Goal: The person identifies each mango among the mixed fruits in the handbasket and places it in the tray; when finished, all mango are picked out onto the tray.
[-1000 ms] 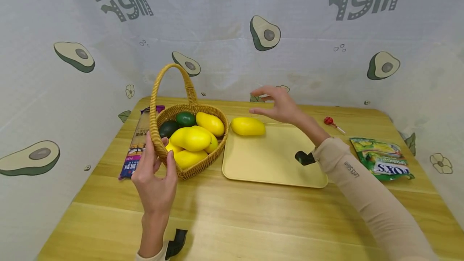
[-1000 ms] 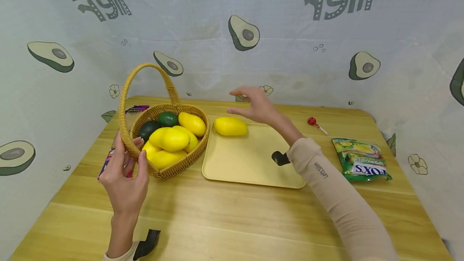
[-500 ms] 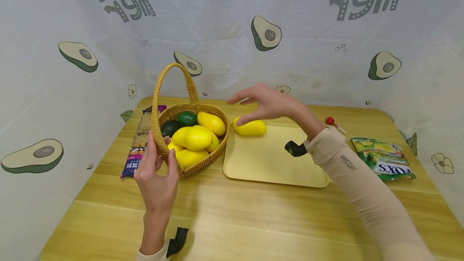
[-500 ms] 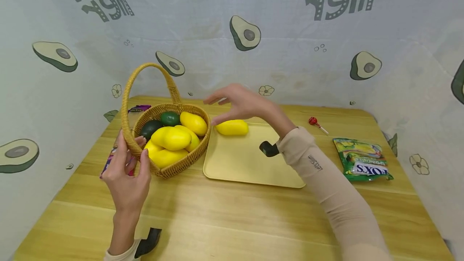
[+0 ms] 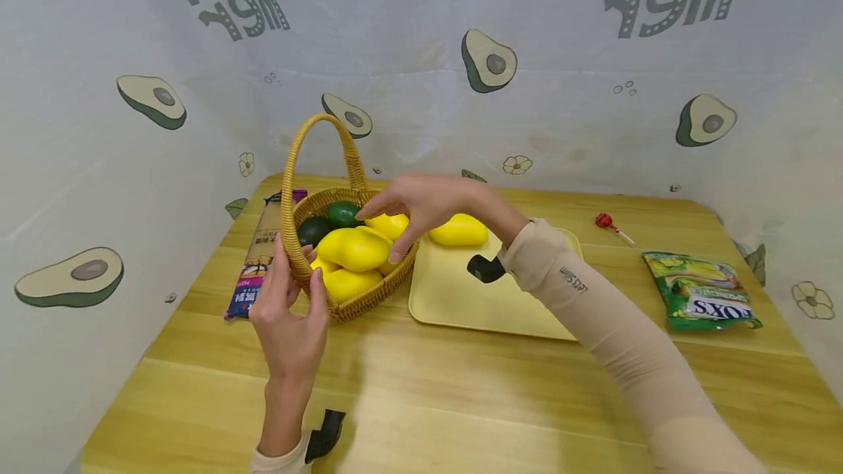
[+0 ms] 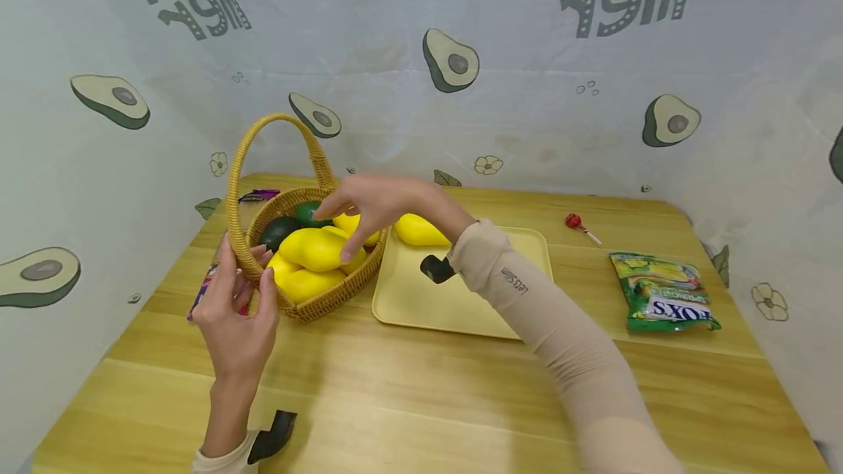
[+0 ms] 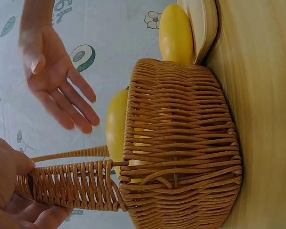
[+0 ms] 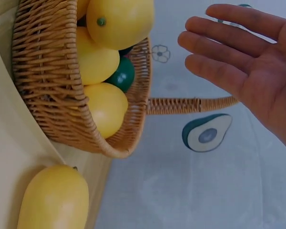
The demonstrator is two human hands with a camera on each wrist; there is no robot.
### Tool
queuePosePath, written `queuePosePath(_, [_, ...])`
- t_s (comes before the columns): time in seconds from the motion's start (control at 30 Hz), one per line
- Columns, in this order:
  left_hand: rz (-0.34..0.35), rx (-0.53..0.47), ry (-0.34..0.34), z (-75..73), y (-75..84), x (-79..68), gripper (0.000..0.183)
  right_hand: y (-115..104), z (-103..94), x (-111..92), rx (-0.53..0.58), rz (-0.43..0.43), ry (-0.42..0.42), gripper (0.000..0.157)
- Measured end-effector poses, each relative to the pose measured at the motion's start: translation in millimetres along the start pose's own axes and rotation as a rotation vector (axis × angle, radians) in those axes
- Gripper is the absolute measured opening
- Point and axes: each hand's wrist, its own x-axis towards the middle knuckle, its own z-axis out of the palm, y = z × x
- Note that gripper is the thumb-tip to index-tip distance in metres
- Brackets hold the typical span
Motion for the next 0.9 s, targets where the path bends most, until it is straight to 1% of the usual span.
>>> queuePosePath(0.17, [0.006, -0.008, -0.004, -0.2, -2.3, 2.5, 0.076, -1.2, -2.8, 25.6, 0.022, -0.008, -0.037, 0.080])
queuePosePath(0.3, [0.002, -0.001, -0.010, -0.3, -3.0, 2.0, 0.074, 0.6, -2.1, 44.2, 0.003, -0.024, -0.056, 0.079])
queuePosePath(0.4, [0.002, 0.003, -0.011, 0.0, -3.2, 0.9, 0.073, 2.2, 1.9, 56.4, -0.012, -0.026, -0.070, 0.080])
queuePosePath(0.53, [-0.005, -0.002, -0.014, 1.8, -2.6, 1.2, 0.073, 4.2, 7.7, 68.1, -0.018, 0.012, -0.082, 0.084])
queuePosePath(0.67, [-0.006, 0.013, -0.007, 0.9, -3.5, 1.4, 0.072, 5.2, 11.6, 77.8, -0.025, 0.056, -0.101, 0.086])
queuePosePath(0.9, [0.006, 0.002, -0.010, -1.3, -4.8, 2.5, 0.072, 8.7, 12.5, 87.1, -0.044, 0.119, -0.127, 0.087])
